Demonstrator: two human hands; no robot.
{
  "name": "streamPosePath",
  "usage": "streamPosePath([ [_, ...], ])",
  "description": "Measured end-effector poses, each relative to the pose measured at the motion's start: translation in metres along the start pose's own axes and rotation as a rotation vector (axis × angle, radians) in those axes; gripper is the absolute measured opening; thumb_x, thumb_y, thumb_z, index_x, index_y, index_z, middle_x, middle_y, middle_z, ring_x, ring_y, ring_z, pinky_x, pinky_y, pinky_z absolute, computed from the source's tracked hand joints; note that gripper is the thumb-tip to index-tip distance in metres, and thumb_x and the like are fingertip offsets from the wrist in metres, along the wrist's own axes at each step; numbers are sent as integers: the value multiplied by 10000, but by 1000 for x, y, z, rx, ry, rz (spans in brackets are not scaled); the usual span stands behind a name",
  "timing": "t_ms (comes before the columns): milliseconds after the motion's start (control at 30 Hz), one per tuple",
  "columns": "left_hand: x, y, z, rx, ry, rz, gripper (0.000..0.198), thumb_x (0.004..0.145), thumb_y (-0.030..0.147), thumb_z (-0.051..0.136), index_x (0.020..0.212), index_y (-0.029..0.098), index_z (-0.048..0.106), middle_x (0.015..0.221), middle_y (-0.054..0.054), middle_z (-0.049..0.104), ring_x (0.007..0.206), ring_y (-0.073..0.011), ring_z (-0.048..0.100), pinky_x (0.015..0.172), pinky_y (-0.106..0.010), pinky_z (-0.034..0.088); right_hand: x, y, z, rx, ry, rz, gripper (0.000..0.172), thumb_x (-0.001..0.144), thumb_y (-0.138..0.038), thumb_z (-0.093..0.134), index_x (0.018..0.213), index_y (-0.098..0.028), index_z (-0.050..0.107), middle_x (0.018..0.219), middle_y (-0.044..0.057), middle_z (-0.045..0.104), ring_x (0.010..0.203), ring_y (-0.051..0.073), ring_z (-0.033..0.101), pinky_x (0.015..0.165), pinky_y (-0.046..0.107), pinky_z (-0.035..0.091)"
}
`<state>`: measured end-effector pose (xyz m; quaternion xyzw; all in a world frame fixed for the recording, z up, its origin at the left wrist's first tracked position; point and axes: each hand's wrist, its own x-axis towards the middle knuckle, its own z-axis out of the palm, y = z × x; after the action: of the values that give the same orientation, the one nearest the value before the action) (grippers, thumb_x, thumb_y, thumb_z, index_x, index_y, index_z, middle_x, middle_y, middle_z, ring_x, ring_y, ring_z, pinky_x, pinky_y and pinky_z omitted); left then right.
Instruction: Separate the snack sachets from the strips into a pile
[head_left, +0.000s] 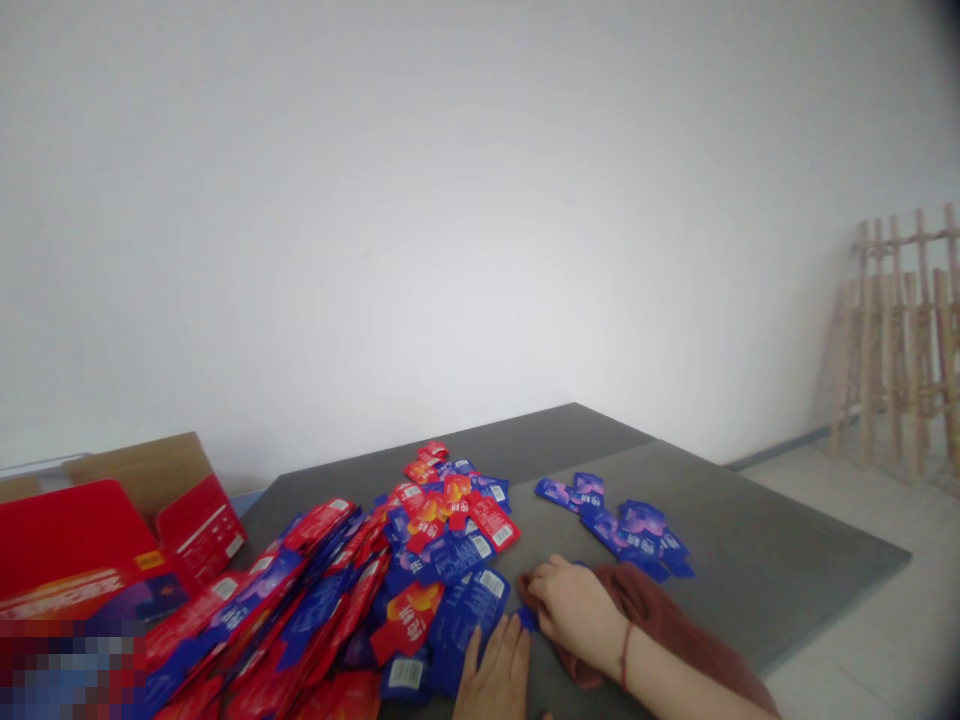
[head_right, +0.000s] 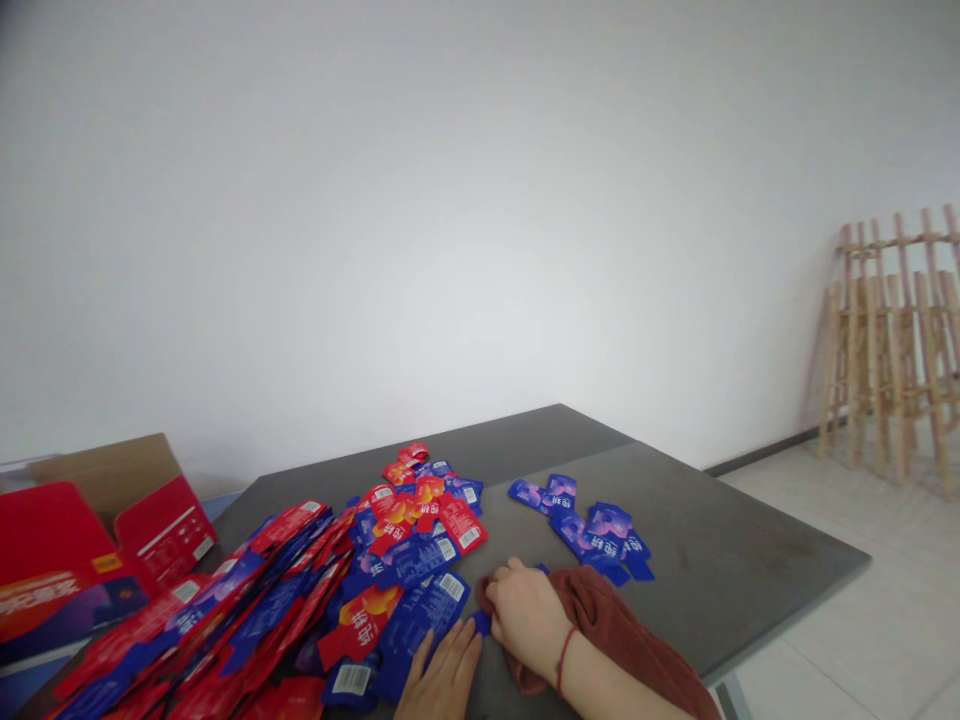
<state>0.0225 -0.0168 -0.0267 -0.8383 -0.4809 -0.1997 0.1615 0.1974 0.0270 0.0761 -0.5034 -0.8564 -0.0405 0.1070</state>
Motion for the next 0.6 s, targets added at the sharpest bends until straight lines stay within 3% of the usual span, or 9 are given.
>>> streamPosePath([
  [233, -1, -2, 7, 61, 28, 24, 622, 741, 17, 453, 1310, 225, 596, 1349, -20, 636, 1233, -204, 609, 1065, -449, 472, -18, 32, -10, -28, 13, 147, 237, 838, -74, 509, 865, -189, 715, 884, 77, 733, 894, 236, 657, 775, 313, 456],
  [367, -1, -1, 9, 69, 39, 35, 589, 752, 13, 446, 1282, 211, 612, 1325, -27, 653, 1226, -205, 613, 1057, -435, 478, -30, 20, -10, -24, -17, 137, 232, 793, -73, 527, 871, -185, 715, 907, 85, 729, 905, 246, 652, 785, 323, 464],
  [533, -1, -4, 17, 48, 74, 34, 574, 745, 36, 451, 1265, 220, 612, 1291, -15, 680, 1188, -201, 638, 1059, -422, 470, -27, -8, 6, 85, 3, -64, 204, 823, -143, 554, 947, -192, 709, 978, 62, 722, 955, 263, 620, 822, 349, 465],
  [600, -1, -5, 25, 43, 135, 40, 493, 779, 126, 489, 1246, 218, 616, 1254, -26, 701, 1146, -218, 662, 1045, -425, 475, -26, -11, 10, 101, 2, -101, 201, 833, -147, 554, 956, -194, 706, 990, 58, 719, 958, 264, 615, 831, 357, 466],
])
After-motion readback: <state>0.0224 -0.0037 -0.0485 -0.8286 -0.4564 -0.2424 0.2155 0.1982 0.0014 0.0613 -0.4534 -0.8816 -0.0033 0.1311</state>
